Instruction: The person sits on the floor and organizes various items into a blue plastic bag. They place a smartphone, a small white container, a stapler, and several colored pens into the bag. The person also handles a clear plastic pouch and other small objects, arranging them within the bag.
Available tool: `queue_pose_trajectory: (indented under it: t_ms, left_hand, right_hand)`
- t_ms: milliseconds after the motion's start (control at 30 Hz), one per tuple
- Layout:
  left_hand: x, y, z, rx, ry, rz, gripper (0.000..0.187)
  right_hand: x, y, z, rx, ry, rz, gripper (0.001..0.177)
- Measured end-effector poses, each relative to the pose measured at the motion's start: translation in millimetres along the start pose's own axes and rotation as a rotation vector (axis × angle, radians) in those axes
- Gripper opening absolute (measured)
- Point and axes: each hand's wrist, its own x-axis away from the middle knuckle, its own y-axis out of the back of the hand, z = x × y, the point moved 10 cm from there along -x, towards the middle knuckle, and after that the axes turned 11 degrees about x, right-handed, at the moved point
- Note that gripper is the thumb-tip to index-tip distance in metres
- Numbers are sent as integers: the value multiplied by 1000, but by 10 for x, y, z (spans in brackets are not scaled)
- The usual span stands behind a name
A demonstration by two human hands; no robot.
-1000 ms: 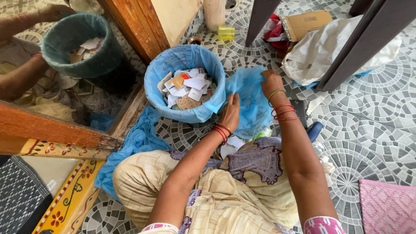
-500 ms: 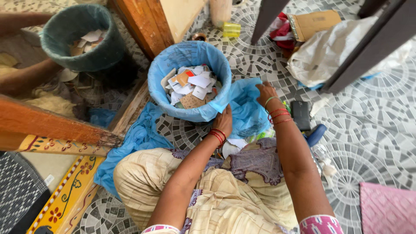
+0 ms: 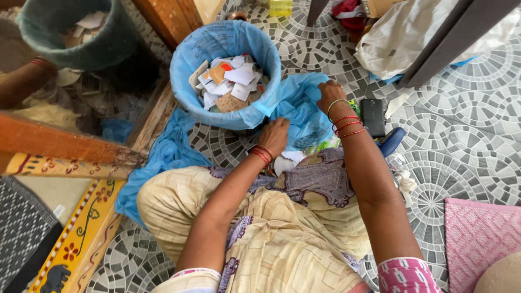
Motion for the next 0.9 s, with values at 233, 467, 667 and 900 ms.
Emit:
queue_pose_trajectory:
  t_ms: [233, 467, 667, 900]
  left_hand:
    - [739, 232, 472, -121, 202, -20, 72]
    - [836, -45, 818, -110, 388, 139, 87]
    - [774, -208, 1246, 64, 469, 52, 102]
    - [725, -114, 1193, 13, 521, 72, 27]
  right_hand:
    - [112, -283, 775, 10, 255, 24, 30]
    - [954, -1057, 1592, 202, 374, 234, 22]
    - [2395, -1390, 2357, 133, 445, 454, 24]
    - [2050, -374, 2083, -6, 315, 403, 36]
